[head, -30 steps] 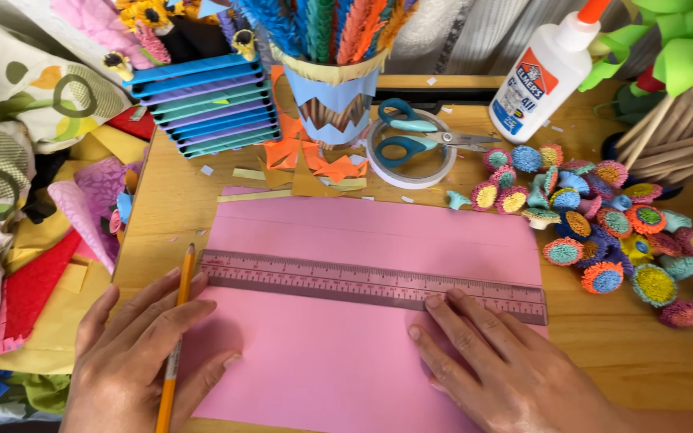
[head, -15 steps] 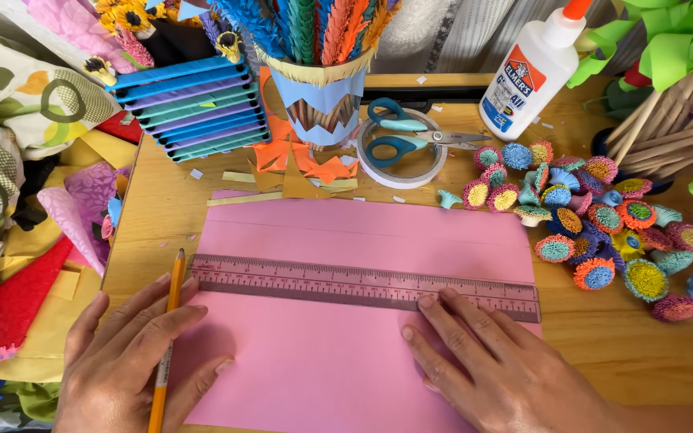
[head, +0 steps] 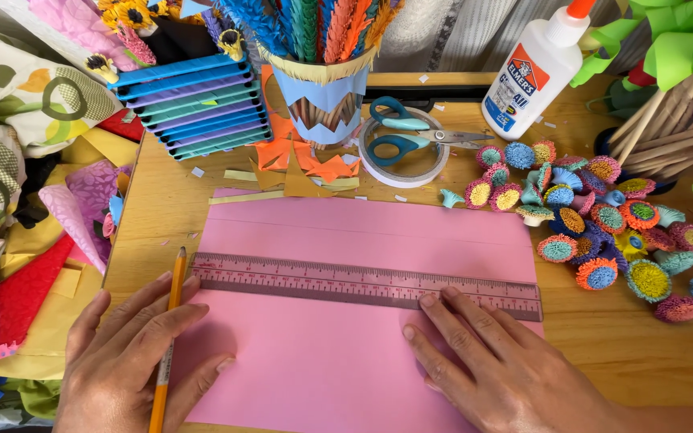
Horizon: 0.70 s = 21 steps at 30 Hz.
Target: Gluing small paper decorations and measuring pink paper with a ruler and pencil for a craft project.
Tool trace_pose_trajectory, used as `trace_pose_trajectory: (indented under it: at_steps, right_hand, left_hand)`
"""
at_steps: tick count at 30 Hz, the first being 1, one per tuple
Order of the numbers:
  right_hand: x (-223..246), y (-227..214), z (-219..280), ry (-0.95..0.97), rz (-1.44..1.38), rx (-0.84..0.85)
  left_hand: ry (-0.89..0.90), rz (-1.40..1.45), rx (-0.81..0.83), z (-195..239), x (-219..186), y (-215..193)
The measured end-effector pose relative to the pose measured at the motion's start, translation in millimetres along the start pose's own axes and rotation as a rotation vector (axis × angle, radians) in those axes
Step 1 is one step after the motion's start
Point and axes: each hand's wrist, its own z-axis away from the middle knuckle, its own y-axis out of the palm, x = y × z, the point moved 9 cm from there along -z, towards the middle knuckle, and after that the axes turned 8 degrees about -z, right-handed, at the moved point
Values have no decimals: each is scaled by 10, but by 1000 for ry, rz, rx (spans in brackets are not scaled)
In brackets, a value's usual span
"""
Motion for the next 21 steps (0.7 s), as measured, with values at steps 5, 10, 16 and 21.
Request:
trace_pose_trajectory:
  at_steps: [5, 10, 16, 21]
  right_hand:
    - [-10, 6, -3, 10, -8, 4]
    - [-12, 6, -9, 19, -4, -7]
    - [-10, -8, -22, 2, -4, -14]
    - [-2, -36, -38, -3, 16, -36]
  left_hand:
    - [9, 10, -7, -4, -15, -10]
    - [12, 26, 2, 15, 24, 19]
    - [5, 26, 1, 17, 16, 12]
    - [5, 26, 20, 7, 21, 11]
